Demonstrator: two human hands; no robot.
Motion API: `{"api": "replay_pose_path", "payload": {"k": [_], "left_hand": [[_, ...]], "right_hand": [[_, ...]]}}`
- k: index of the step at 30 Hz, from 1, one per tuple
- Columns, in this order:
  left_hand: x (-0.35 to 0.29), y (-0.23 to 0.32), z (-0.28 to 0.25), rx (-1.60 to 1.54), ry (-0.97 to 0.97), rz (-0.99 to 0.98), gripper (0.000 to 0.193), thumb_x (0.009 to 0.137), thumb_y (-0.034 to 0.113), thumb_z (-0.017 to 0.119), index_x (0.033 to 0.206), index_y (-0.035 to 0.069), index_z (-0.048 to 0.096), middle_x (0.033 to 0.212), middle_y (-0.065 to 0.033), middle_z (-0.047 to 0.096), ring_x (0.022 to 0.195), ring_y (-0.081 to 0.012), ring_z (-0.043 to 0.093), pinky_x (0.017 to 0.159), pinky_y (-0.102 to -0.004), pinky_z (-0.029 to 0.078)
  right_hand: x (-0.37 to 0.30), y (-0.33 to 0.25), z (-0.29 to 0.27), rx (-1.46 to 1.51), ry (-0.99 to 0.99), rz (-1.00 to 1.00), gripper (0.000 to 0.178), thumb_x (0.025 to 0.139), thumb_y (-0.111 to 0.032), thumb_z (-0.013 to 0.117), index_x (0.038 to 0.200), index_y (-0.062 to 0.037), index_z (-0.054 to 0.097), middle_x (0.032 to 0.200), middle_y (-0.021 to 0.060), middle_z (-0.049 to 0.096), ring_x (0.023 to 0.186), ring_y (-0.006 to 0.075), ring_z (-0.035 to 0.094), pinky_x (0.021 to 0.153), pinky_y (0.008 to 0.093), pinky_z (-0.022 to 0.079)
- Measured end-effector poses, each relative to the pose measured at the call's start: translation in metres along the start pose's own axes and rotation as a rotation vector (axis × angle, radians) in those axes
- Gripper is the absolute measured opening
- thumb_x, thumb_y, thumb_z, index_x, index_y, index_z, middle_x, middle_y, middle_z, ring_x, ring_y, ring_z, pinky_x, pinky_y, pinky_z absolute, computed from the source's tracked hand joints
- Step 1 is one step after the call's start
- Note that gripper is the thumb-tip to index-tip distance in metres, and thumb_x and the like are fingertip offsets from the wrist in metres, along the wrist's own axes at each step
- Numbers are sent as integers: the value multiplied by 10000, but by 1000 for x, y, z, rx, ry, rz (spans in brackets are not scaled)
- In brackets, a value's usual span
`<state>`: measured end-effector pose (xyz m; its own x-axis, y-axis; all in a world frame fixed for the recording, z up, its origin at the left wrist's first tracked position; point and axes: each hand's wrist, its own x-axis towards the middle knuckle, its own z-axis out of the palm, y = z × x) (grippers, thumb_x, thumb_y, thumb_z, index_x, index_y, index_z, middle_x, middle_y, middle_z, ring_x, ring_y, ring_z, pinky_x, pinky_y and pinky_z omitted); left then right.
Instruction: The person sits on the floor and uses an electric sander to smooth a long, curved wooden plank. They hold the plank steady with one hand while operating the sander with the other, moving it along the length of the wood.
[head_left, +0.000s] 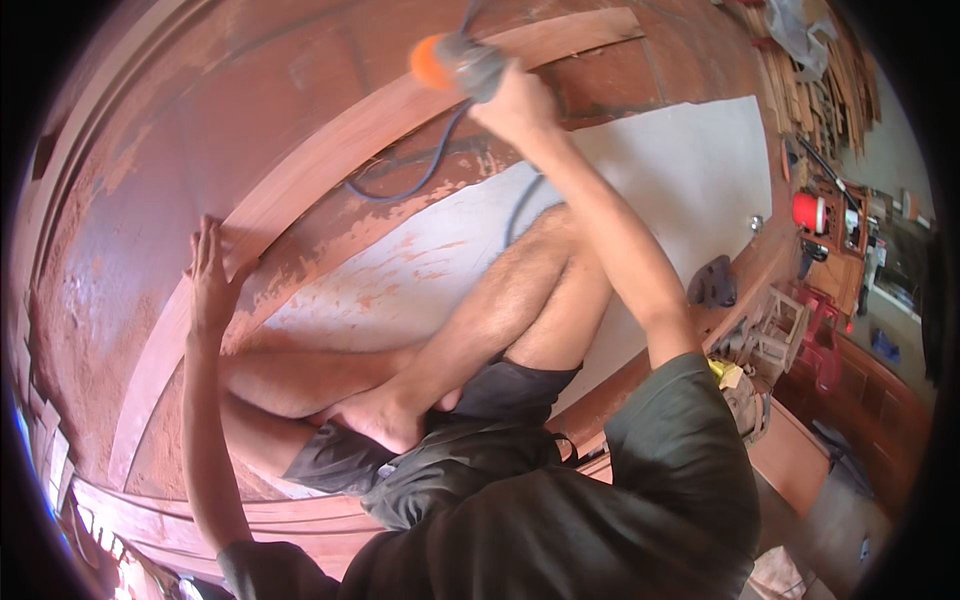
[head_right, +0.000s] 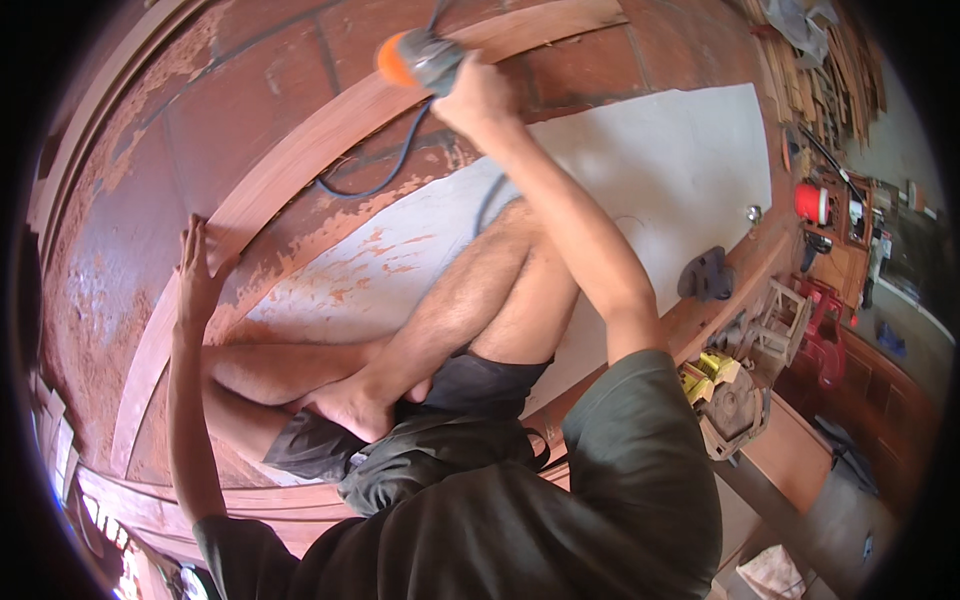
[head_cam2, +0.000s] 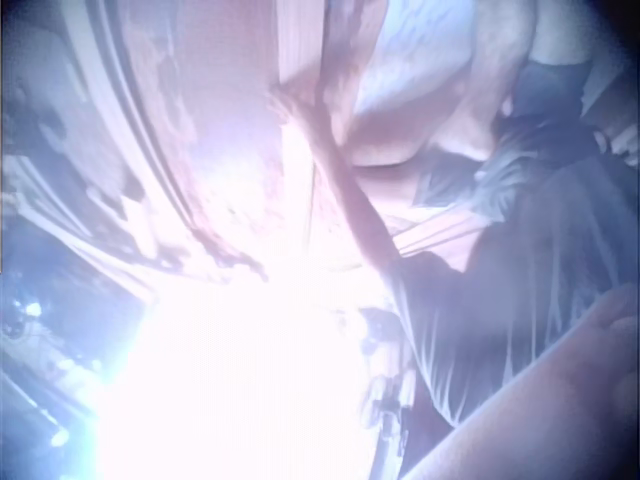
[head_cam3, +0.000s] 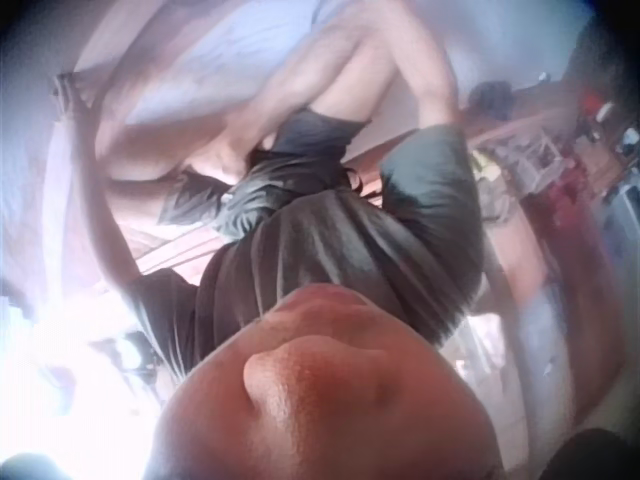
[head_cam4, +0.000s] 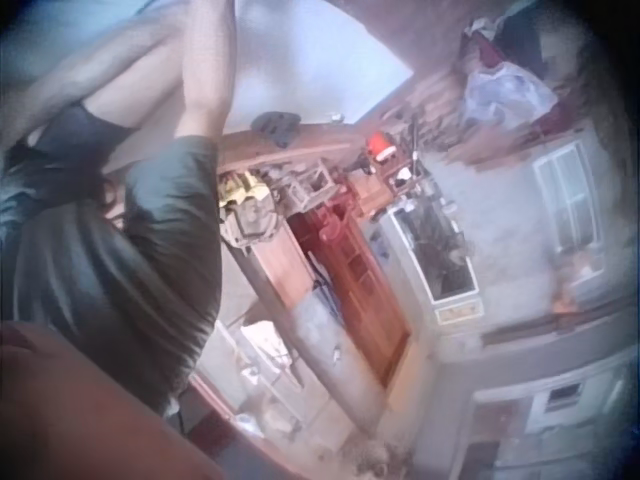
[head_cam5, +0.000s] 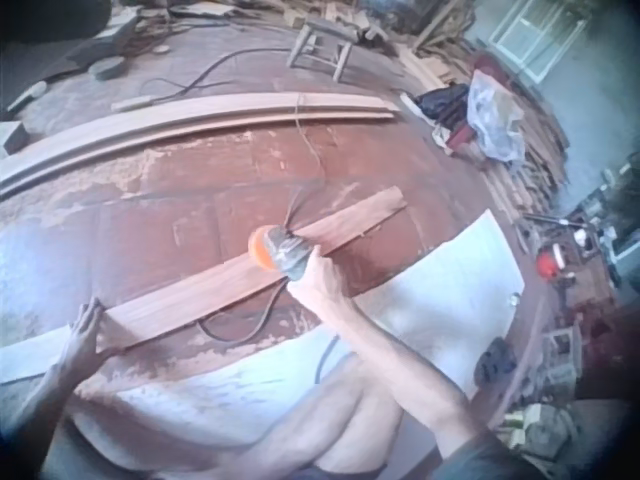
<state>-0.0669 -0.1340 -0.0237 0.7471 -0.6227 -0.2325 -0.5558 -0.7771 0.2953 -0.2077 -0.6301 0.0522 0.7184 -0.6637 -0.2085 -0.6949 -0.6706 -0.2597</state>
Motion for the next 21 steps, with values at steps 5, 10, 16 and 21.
{"api": "replay_pose_path", "payload": {"k": [5,10,16,21], "left_hand": [[2,-8,16,-118,76,19,887,862,219,834,1599,79,359,1688,-120,326,1555,-423,267,1194,-635,276],[-4,-11,11,-84,68,-31,883,849,207,841,1595,112,379,1690,-106,328,1560,-394,271,1206,-639,262],[4,-1,13,-83,62,-60,886,841,284,847,1587,141,391,1692,-82,329,1559,-390,277,1169,-729,243],[-6,-10,10,-136,102,-27,887,832,292,855,1579,139,402,1680,-83,354,1553,-402,287,1163,-735,248]], "right_hand": [[-17,-6,6,-93,-79,-139,645,732,-252,800,1221,85,547,1020,308,725,962,440,733,877,475,599],[16,43,-21,-102,-16,57,783,679,-320,855,1281,76,547,1101,292,731,1065,410,726,940,438,592],[56,71,-37,-112,117,261,728,675,-348,865,1232,65,641,1148,290,726,1094,389,722,956,428,582],[-2,0,-9,-54,-51,-61,604,720,-241,796,1179,64,547,994,278,741,932,429,748,866,470,618]]}}
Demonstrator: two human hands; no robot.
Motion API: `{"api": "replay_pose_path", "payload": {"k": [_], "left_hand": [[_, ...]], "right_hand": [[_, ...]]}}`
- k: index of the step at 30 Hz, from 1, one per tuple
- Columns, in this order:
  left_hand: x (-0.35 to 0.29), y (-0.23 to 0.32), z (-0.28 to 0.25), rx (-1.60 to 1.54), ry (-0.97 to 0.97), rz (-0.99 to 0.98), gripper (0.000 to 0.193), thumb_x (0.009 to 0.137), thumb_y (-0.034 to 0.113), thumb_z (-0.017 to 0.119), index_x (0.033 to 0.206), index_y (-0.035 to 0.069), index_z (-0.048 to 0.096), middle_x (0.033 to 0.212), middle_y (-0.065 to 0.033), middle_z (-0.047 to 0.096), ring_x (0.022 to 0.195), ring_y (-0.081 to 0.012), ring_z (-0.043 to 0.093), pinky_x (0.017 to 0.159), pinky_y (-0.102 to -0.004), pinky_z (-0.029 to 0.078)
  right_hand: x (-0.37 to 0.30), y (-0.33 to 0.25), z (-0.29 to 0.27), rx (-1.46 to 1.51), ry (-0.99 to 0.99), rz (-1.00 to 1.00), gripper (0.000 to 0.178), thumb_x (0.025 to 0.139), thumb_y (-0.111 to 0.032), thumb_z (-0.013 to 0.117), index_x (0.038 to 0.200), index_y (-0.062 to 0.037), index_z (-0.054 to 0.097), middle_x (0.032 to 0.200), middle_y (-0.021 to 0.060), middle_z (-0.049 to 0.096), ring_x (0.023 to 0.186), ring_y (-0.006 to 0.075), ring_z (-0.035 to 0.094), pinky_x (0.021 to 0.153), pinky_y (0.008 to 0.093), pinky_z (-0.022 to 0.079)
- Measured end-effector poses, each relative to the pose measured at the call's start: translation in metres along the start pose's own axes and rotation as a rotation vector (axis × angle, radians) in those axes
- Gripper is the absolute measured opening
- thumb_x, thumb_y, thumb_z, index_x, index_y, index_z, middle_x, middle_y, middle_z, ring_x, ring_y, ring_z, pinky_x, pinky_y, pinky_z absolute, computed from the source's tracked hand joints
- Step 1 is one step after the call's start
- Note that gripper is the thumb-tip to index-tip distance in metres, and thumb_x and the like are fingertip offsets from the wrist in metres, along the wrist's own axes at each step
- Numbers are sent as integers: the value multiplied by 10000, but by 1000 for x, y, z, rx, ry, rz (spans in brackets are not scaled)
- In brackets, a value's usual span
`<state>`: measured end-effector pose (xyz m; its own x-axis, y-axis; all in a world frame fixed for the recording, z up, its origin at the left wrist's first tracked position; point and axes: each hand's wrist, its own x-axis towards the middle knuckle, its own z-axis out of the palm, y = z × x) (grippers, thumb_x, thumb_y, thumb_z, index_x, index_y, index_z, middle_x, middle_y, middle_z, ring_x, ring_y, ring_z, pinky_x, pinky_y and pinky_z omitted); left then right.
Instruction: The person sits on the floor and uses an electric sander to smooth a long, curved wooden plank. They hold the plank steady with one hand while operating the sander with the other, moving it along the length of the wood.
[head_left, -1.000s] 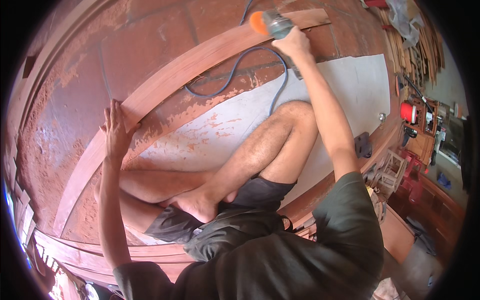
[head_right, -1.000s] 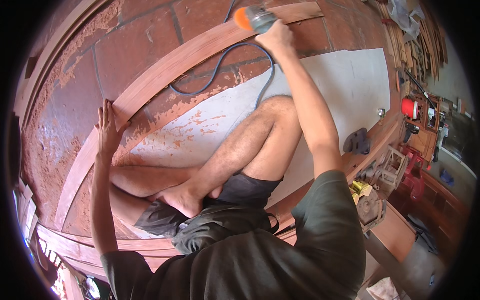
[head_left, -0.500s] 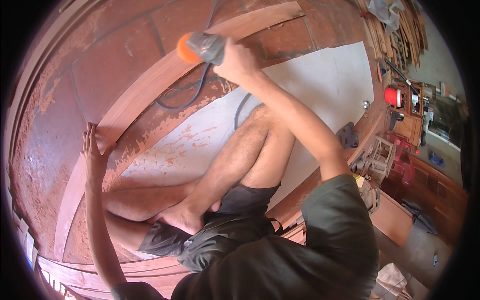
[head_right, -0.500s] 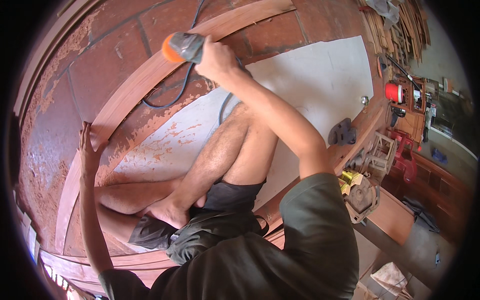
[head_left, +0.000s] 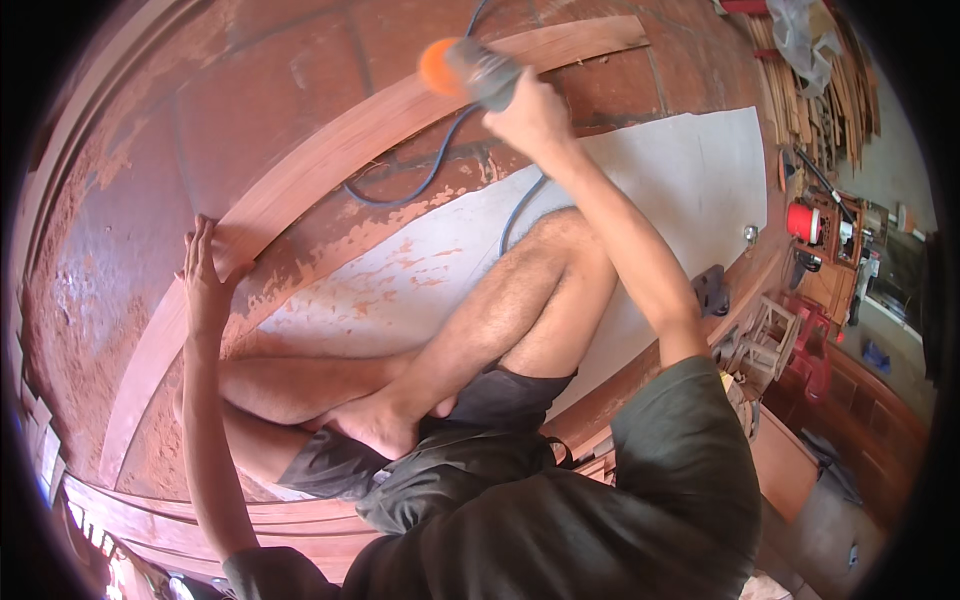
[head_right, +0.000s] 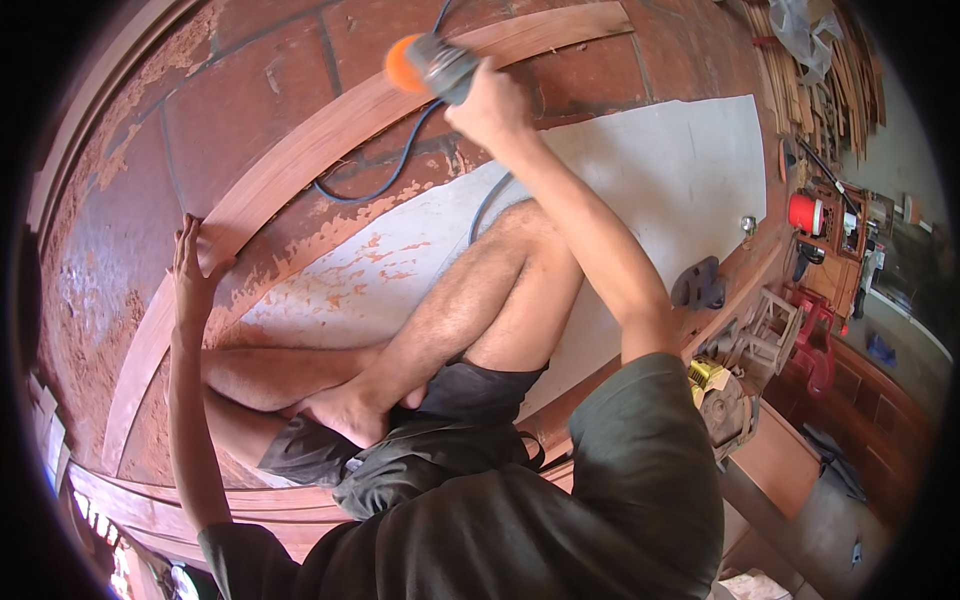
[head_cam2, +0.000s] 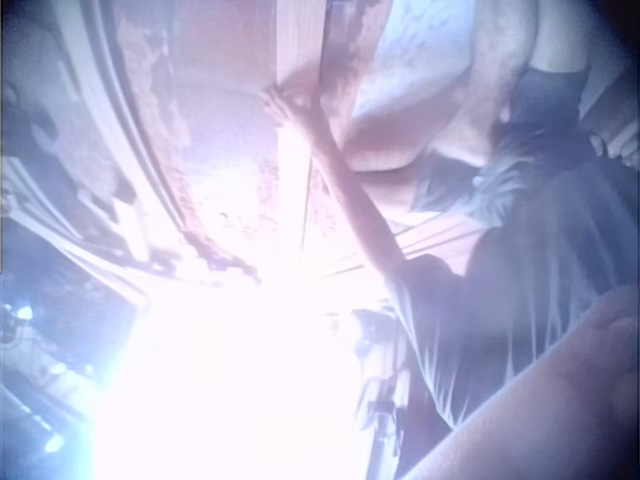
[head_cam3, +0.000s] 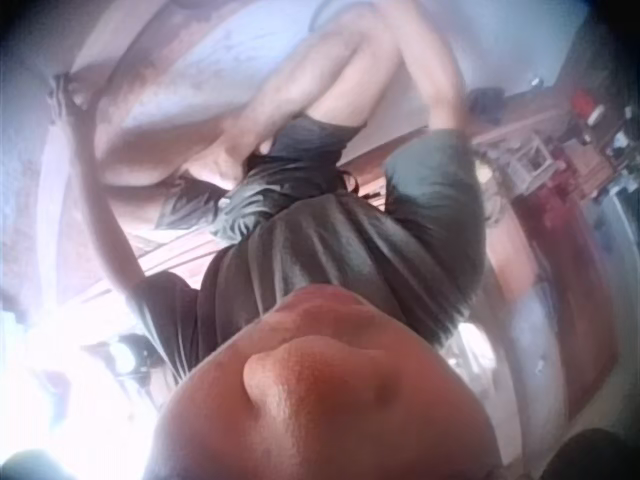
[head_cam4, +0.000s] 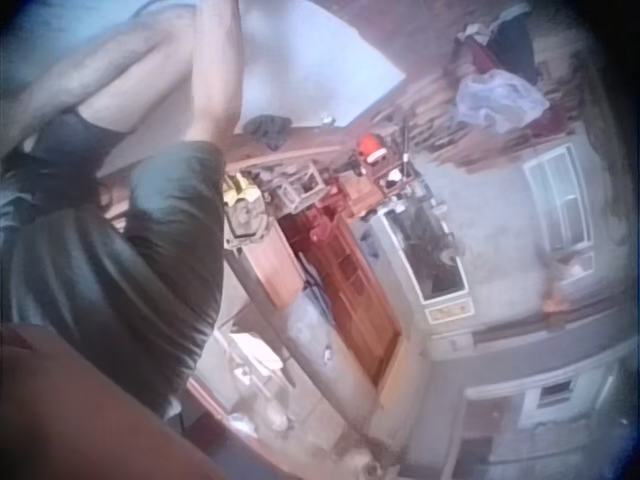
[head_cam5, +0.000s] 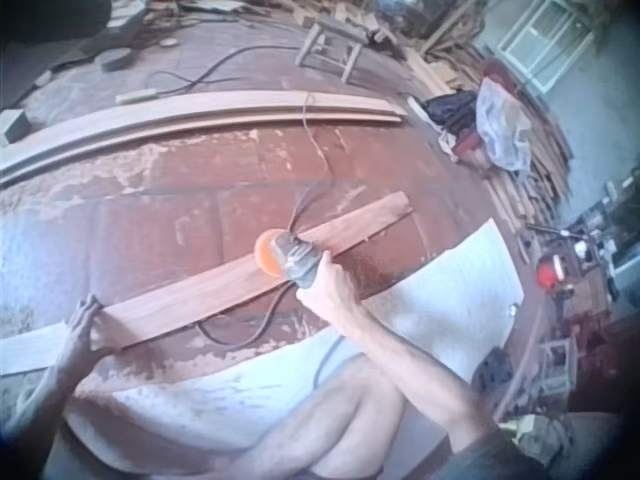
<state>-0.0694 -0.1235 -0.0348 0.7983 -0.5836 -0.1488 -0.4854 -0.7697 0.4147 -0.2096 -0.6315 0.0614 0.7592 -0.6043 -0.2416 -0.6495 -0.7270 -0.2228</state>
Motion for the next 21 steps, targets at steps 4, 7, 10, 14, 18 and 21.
{"api": "replay_pose_path", "payload": {"k": [4,7,10,14,18,21], "left_hand": [[3,4,2,-10,-8,1,890,826,287,860,1577,142,405,1676,-78,363,1550,-407,291,1159,-745,244],[5,5,-1,-12,-30,-24,886,827,281,860,1576,144,406,1676,-71,364,1551,-403,290,1155,-757,238],[5,8,0,-11,-33,-15,878,837,273,853,1578,146,400,1680,-65,355,1555,-398,284,1150,-769,230],[9,-3,3,-45,-18,27,877,843,249,848,1583,152,387,1687,-63,340,1556,-399,282,1141,-786,224],[7,4,-3,-10,-38,14,889,828,187,855,1582,136,388,1679,-99,346,1548,-419,284,1181,-715,262],[2,-5,-3,-113,-17,49,886,817,117,853,1574,103,393,1670,-139,350,1542,-435,285,1219,-599,304]], "right_hand": [[-21,0,8,-67,-71,-146,640,723,-258,821,1192,62,525,1000,293,733,959,452,738,882,479,616],[3,33,-7,-86,-12,-22,709,710,-291,844,1235,63,525,1061,303,726,1015,452,727,906,485,607],[35,72,-33,-114,53,192,795,692,-338,854,1297,72,542,1167,310,708,1117,416,704,977,453,574],[46,77,-32,-75,99,274,802,692,-342,847,1285,105,546,1213,318,692,1143,416,693,985,441,567],[3,41,-9,-2,-3,96,706,709,-288,815,1238,89,540,1087,333,710,1052,451,712,942,478,577],[-4,37,-2,-48,-56,-28,687,713,-259,813,1237,78,523,1069,336,709,1041,482,703,930,507,577]]}}
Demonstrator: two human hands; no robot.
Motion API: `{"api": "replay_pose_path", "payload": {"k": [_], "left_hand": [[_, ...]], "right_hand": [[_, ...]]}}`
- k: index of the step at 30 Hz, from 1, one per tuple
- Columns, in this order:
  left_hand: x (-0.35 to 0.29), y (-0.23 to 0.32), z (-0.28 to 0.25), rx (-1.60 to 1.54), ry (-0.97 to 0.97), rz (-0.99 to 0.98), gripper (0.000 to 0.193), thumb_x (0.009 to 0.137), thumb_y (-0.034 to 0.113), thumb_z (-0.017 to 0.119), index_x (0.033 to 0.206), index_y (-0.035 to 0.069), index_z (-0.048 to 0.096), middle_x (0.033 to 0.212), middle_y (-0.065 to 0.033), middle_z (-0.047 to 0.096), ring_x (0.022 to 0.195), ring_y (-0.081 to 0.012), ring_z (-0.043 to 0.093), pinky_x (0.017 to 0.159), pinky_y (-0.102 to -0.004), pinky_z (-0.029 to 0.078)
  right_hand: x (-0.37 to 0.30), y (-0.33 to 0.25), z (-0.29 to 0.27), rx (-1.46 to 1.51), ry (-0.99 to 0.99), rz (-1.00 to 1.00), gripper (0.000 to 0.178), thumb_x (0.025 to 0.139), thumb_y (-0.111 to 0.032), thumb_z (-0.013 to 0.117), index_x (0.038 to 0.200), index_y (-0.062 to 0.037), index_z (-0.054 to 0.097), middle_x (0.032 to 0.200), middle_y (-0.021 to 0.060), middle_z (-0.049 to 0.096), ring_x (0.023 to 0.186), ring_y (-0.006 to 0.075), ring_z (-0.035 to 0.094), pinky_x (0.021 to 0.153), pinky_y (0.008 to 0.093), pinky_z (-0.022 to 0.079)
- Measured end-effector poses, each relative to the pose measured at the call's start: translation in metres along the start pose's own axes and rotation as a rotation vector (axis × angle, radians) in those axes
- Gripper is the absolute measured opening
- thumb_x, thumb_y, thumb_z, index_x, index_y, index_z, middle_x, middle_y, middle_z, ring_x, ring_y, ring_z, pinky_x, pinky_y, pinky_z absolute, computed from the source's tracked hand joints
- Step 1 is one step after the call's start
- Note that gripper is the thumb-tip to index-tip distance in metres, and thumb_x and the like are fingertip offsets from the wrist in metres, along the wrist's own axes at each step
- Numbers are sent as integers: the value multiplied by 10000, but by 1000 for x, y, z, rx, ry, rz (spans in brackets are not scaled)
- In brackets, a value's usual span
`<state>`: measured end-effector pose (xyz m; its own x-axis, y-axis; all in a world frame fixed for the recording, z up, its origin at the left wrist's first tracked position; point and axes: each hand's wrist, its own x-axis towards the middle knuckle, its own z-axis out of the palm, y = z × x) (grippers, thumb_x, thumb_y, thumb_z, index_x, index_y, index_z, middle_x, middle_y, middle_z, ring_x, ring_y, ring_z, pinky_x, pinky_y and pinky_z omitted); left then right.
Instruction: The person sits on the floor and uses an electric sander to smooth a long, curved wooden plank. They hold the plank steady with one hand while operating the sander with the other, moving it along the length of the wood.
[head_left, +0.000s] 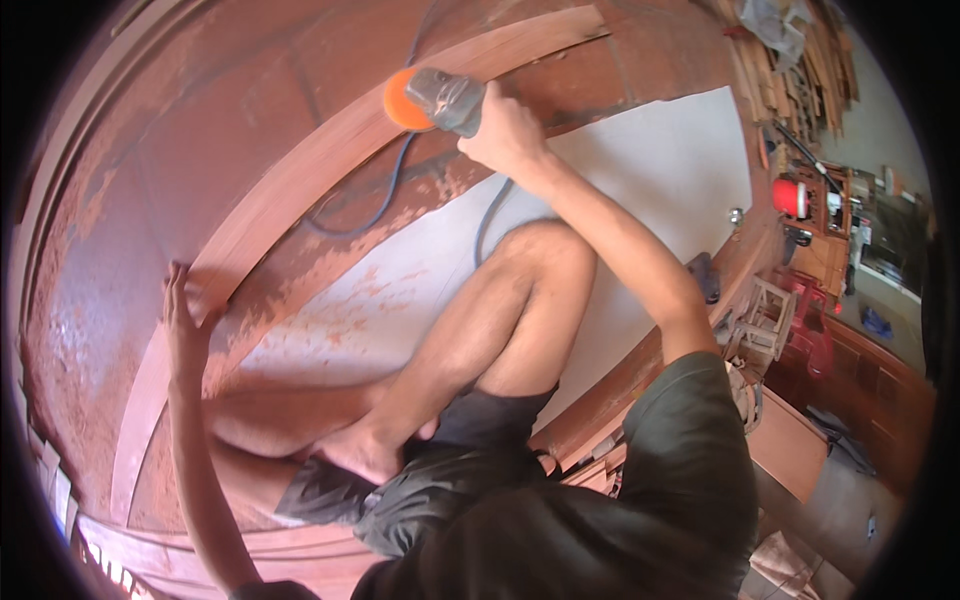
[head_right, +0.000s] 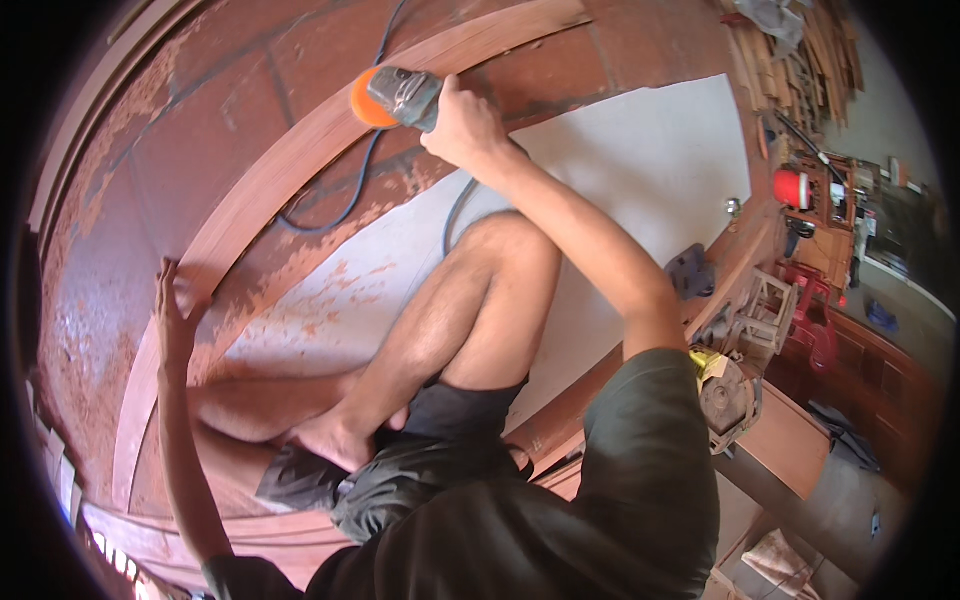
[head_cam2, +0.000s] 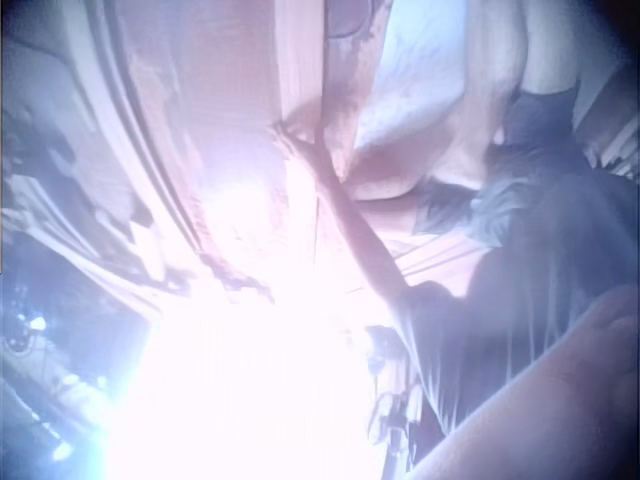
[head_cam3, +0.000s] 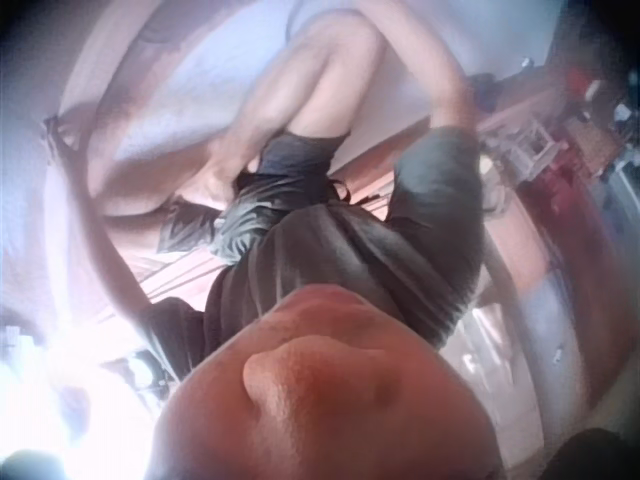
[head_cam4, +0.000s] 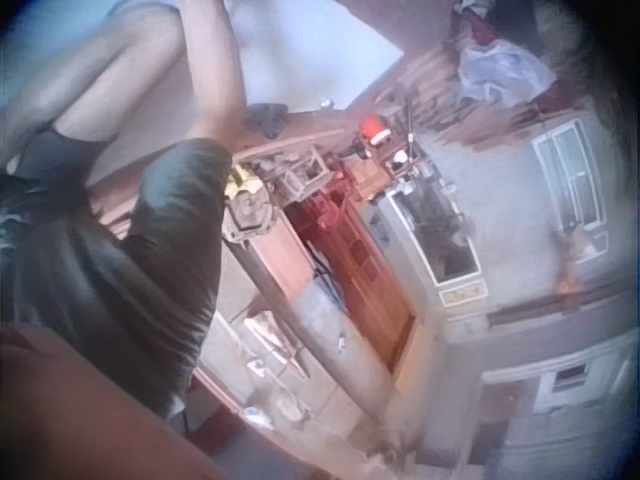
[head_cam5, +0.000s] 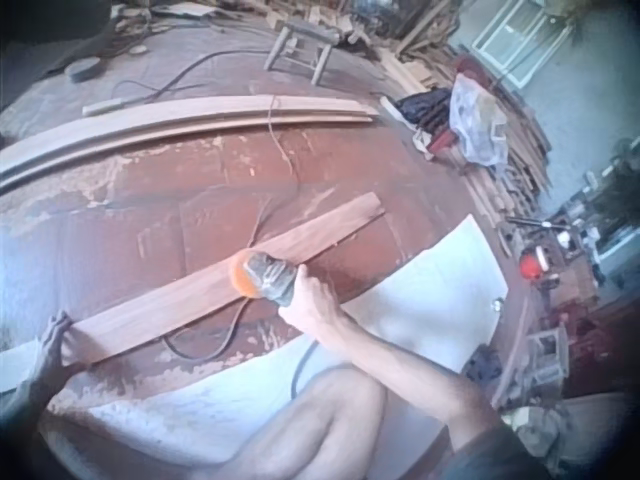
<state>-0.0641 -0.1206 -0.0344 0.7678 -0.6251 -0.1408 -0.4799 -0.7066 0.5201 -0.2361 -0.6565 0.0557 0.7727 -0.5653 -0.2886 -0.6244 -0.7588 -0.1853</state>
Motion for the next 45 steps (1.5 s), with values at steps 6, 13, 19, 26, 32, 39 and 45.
{"api": "replay_pose_path", "payload": {"k": [6,13,19,26,32,39,45], "left_hand": [[6,18,-4,47,-2,44,884,813,70,841,1571,66,386,1669,-157,344,1545,-424,281,1237,-529,305],[8,19,0,75,-22,-30,898,809,70,842,1575,68,374,1664,-162,351,1552,-413,269,1243,-537,290],[9,15,-12,28,-30,90,884,818,34,822,1572,52,361,1649,-183,369,1536,-430,294,1262,-523,267],[7,20,-9,39,-19,80,870,821,21,814,1566,42,365,1639,-192,381,1519,-405,337,1266,-513,266],[22,56,-16,200,-64,86,920,790,181,875,1559,58,385,1605,-176,427,1477,-389,398,1216,-498,319],[29,44,-36,25,-105,120,815,701,332,949,1374,69,572,1402,-172,586,1312,-393,523,1124,-498,414],[45,47,-52,416,-289,282,907,668,392,921,1355,-41,517,1329,-183,484,1279,-368,510,1051,-473,485]], "right_hand": [[63,88,-40,-73,168,262,755,663,-316,860,1243,67,566,1145,271,723,1077,395,722,927,438,598],[72,104,-32,35,248,415,853,659,-363,882,1285,119,561,1216,318,692,1122,410,707,970,427,579],[18,44,-14,49,102,220,760,691,-299,846,1256,96,526,1154,334,696,1115,435,699,980,457,568],[47,140,-38,-50,191,425,857,668,-365,888,1305,96,549,1210,305,698,1128,403,703,991,440,563],[58,140,-42,51,250,477,851,677,-388,885,1301,106,584,1259,321,676,1180,406,683,1013,448,546],[12,40,-25,85,121,153,596,748,-363,839,1188,21,718,1108,245,751,1054,389,726,912,483,556],[7,96,14,301,228,48,693,746,-331,831,1293,34,614,1212,206,698,1142,342,676,1029,424,485]]}}
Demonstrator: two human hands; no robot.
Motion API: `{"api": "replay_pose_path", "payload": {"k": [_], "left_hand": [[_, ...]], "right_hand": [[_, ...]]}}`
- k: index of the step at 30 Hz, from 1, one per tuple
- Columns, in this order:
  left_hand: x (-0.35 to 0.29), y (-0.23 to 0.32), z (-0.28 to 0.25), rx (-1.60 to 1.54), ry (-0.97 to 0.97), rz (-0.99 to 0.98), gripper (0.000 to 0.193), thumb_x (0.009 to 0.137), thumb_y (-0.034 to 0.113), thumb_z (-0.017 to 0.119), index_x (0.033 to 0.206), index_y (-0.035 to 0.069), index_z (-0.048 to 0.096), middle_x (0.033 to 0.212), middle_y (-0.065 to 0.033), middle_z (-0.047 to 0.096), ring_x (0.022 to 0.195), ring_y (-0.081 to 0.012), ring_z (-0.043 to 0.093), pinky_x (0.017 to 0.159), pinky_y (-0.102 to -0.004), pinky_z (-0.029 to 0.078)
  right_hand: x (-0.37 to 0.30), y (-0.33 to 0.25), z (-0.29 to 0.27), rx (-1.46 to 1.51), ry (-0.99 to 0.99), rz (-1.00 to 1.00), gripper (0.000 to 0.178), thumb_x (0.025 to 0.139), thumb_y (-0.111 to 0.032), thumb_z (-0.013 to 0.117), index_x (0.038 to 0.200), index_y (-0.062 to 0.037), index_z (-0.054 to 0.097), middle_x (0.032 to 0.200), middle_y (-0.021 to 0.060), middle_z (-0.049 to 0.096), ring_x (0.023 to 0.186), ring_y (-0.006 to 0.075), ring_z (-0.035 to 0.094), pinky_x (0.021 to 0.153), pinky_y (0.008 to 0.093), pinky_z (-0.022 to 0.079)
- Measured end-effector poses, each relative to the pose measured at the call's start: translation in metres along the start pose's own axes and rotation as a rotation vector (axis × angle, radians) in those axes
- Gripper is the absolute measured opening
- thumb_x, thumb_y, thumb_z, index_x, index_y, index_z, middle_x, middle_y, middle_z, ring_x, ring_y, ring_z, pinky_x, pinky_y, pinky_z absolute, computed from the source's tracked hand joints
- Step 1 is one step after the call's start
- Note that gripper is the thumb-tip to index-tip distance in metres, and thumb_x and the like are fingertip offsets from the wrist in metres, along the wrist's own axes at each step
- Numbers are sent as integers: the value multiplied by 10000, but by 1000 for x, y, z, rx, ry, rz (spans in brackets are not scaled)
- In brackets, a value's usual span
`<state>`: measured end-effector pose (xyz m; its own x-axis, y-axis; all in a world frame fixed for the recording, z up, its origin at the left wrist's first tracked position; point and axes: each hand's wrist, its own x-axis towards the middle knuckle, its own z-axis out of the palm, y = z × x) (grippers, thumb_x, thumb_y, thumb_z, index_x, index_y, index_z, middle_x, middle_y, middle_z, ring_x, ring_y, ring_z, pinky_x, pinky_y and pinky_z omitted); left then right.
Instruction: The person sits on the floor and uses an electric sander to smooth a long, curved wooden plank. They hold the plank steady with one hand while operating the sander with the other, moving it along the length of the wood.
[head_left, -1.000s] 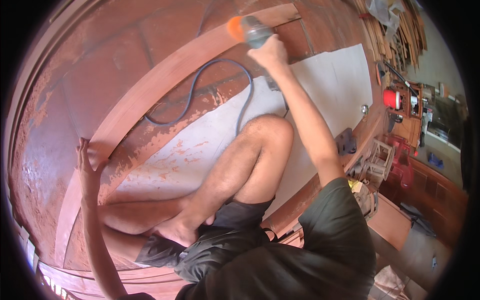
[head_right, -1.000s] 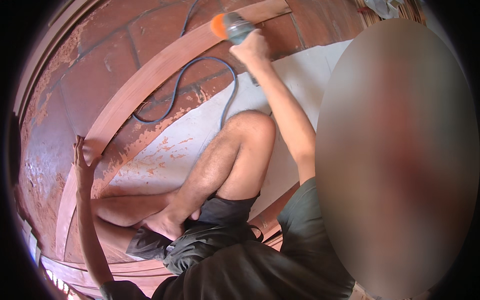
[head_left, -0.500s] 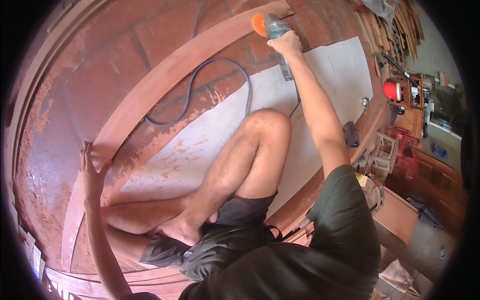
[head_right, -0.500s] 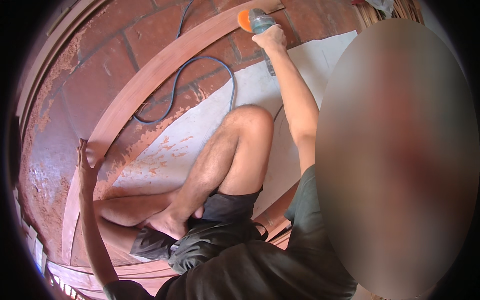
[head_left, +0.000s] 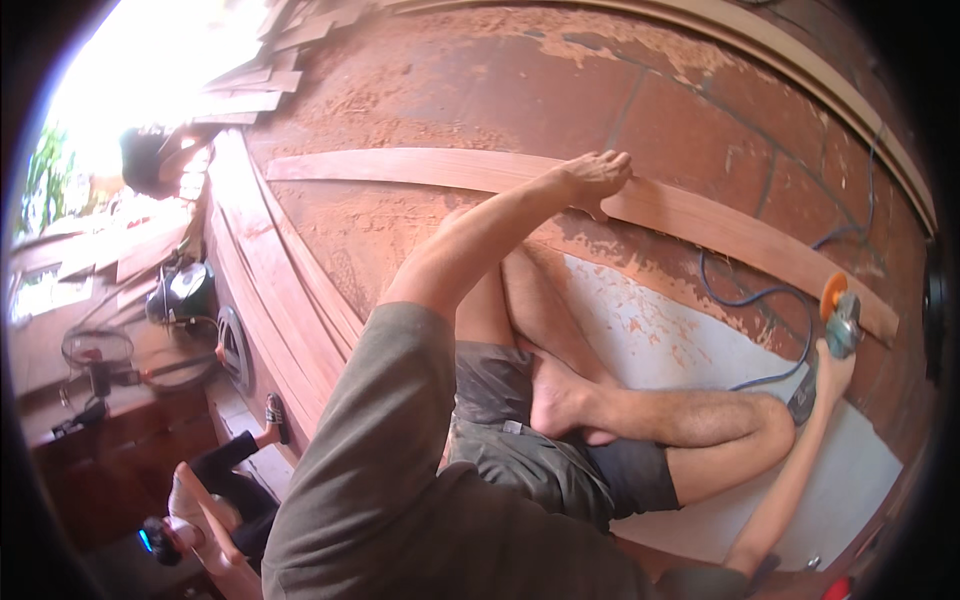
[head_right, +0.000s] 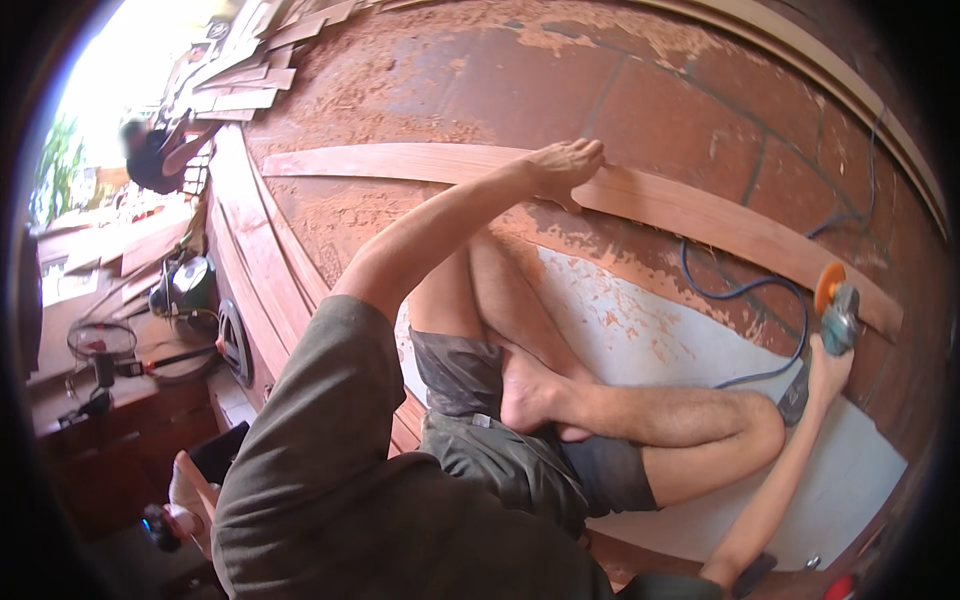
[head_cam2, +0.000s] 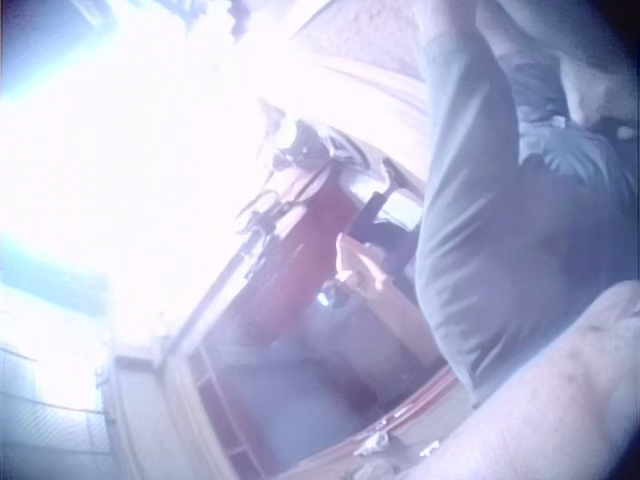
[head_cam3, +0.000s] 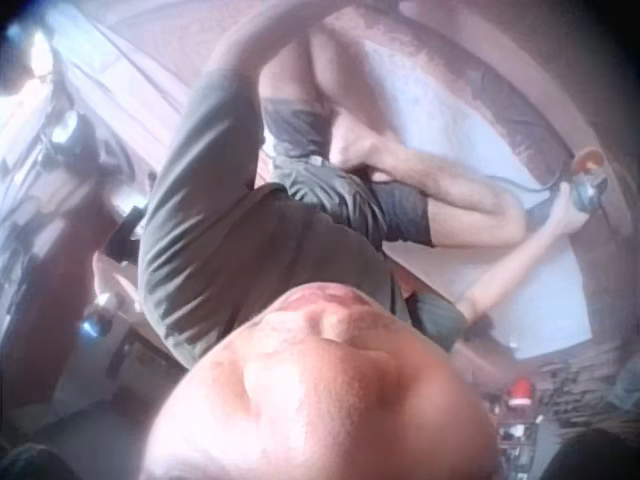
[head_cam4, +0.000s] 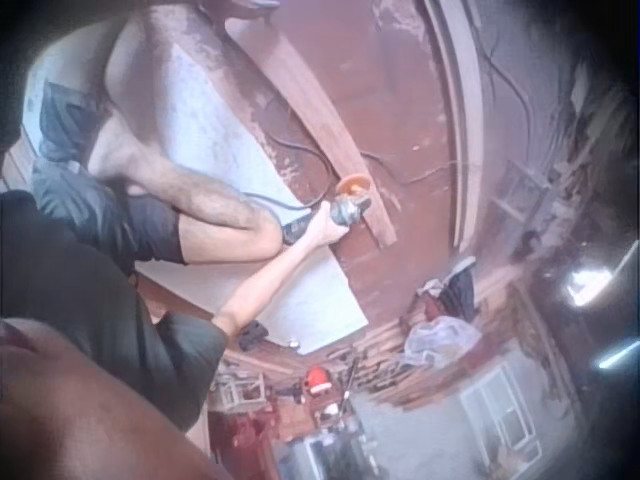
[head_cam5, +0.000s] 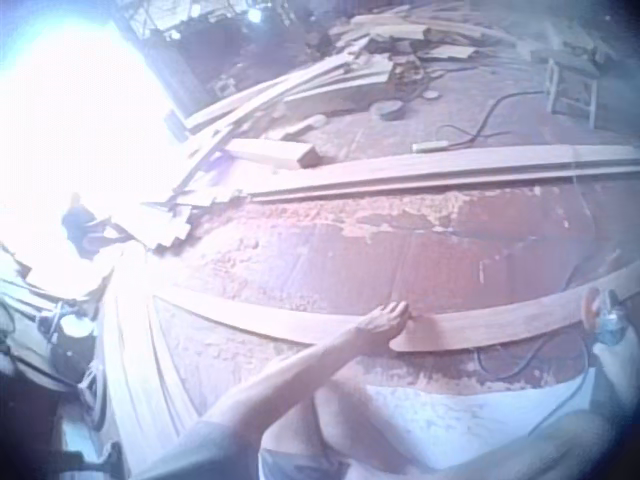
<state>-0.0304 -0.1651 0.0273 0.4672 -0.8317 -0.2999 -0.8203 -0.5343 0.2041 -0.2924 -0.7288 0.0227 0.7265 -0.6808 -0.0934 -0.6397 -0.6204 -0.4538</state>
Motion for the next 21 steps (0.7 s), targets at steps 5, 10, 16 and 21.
{"api": "replay_pose_path", "payload": {"k": [5,10,16,21], "left_hand": [[-36,-34,7,-31,14,-122,936,682,385,923,1387,-56,492,1332,-187,495,1291,-366,512,1027,-465,520],[-133,-142,58,92,193,-188,1060,691,319,935,1546,-8,400,1543,-232,481,1427,-380,457,1210,-451,354],[-110,-83,0,-125,-4,-234,776,648,259,937,1287,22,567,1237,-162,559,1209,-399,540,1019,-496,473],[-87,-55,-1,-174,30,-173,782,654,287,948,1281,25,563,1237,-160,550,1180,-398,553,981,-499,489]], "right_hand": [[-18,-34,-38,9,-4,-41,709,749,-310,830,1315,42,587,1240,213,679,1161,324,666,1046,418,479],[-40,-59,-73,-27,58,-48,792,756,-329,877,1387,20,549,1324,254,656,1217,386,645,1052,435,481],[-49,-81,-48,-145,-9,-12,652,707,-286,828,1246,-26,570,1091,286,724,1062,473,689,920,526,544],[-67,-101,-7,-177,-187,-154,582,743,-264,803,1213,-31,550,1078,273,719,1054,486,671,898,547,540]]}}
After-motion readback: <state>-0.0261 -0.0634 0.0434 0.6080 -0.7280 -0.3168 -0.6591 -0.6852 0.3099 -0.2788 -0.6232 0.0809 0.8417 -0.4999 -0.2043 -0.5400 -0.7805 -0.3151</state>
